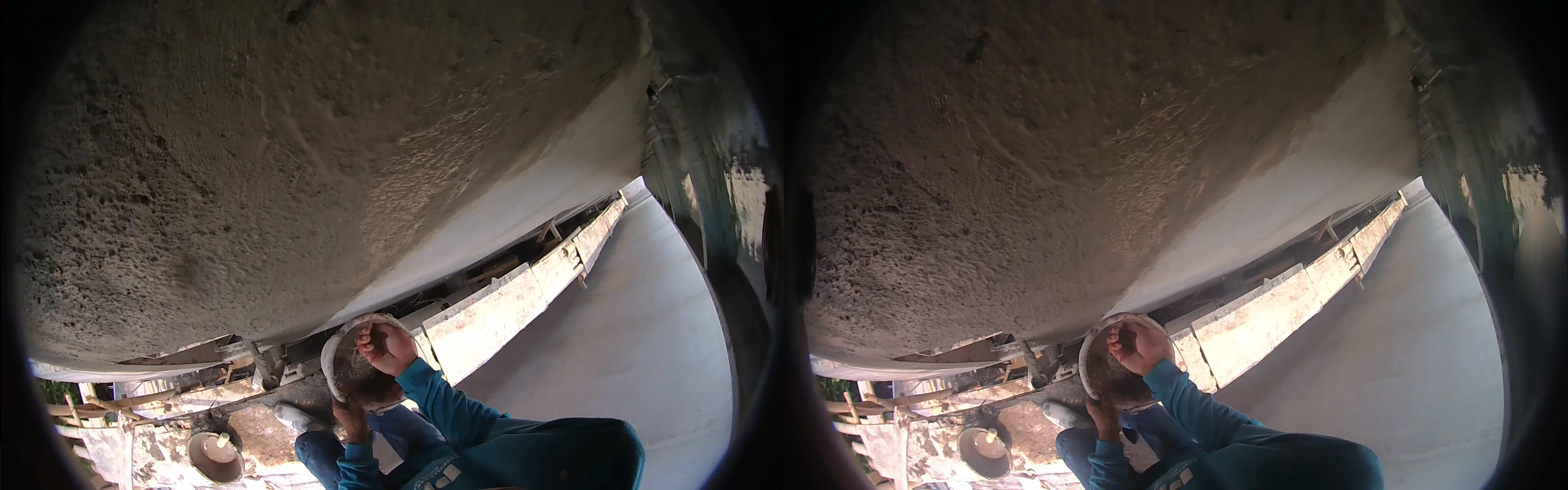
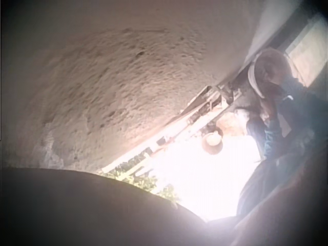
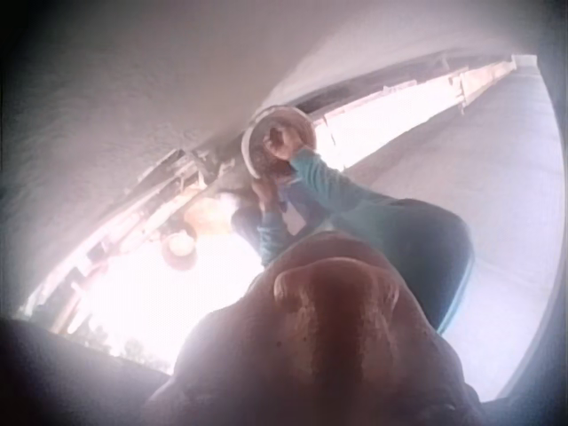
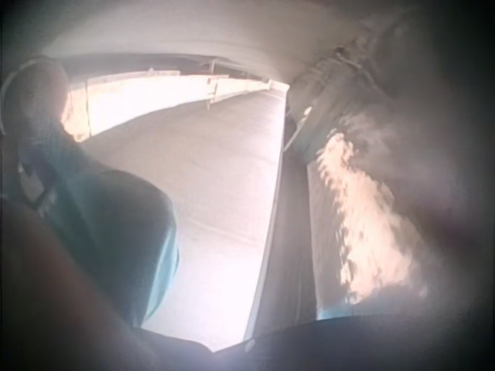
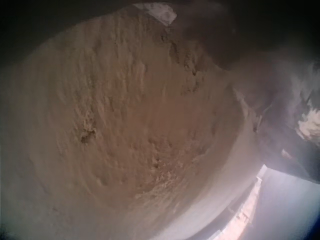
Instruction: The person scoops wet cement from a bucket using a trowel and applies it to a vertical wall surface. They repeatedly smooth the applied cement with the trowel to create an even finish on the wall.
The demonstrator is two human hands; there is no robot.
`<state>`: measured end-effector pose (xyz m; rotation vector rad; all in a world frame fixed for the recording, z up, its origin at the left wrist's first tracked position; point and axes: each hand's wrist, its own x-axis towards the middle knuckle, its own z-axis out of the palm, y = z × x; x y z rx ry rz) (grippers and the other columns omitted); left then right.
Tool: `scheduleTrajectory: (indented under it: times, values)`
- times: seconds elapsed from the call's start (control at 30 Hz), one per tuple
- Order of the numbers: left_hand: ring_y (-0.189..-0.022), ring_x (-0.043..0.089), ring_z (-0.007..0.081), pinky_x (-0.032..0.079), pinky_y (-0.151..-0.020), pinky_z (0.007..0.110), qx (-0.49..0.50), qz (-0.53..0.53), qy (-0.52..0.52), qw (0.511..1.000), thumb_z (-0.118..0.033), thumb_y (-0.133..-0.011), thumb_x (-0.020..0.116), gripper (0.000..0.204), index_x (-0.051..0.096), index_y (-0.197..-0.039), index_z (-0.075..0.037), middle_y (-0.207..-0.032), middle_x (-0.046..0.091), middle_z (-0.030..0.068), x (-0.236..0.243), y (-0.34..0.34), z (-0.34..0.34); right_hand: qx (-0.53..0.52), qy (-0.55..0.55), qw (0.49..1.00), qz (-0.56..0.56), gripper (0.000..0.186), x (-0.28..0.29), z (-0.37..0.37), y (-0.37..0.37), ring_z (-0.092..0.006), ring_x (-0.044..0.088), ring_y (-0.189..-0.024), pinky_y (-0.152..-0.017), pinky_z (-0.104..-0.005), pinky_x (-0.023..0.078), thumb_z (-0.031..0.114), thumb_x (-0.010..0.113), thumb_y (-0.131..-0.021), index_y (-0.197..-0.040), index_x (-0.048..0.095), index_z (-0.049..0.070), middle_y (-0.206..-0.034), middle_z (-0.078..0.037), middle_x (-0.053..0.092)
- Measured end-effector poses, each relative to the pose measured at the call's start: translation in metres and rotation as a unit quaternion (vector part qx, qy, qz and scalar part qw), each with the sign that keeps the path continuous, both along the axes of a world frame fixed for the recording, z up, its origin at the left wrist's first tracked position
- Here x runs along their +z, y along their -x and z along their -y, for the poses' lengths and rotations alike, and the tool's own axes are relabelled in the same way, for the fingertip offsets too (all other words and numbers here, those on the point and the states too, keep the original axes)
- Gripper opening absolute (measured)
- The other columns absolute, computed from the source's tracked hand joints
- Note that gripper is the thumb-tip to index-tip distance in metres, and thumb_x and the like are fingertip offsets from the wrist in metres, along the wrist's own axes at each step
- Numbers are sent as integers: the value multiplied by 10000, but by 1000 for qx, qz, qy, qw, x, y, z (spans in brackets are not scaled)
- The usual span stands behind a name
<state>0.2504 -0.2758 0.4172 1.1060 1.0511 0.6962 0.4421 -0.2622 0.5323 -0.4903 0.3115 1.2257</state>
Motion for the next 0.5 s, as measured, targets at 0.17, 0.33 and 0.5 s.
scheduleTrajectory:
  times: [0.17, 0.33, 0.5]
  values:
    - [-852, 610, 177, 485, -759, 318, 7, 15, 80, 997, -70, -922, 563, 252, 601, -1134, 60, -958, 683, 113, 3, -6, 9, -125, -320, 876, 339, 359, 323, -12, -76, -302, 290, -1235, -1020, -435, 302, 230, 367, -1031, -1307, 323, 4, -1328, -180, 296]
    - [-932, 599, 167, 466, -819, 298, -22, -34, 73, 997, -117, -964, 572, 296, 585, -1198, 64, -1051, 679, 126, 26, -1, 1, -225, -110, 882, 398, 546, 268, 16, -81, -364, 260, -1443, -1197, -508, 271, 276, 372, -1046, -1475, 240, -36, -1536, -234, 265]
    - [-922, 589, 157, 459, -837, 288, 0, 66, 154, 986, -129, -964, 579, 296, 572, -1201, 48, -1067, 656, 95, 12, -2, 18, -29, 253, 957, 142, 410, 67, 54, -19, -386, 500, -1277, -1105, -476, 431, 189, 424, -1033, -1332, 420, -91, -1380, -265, 474]
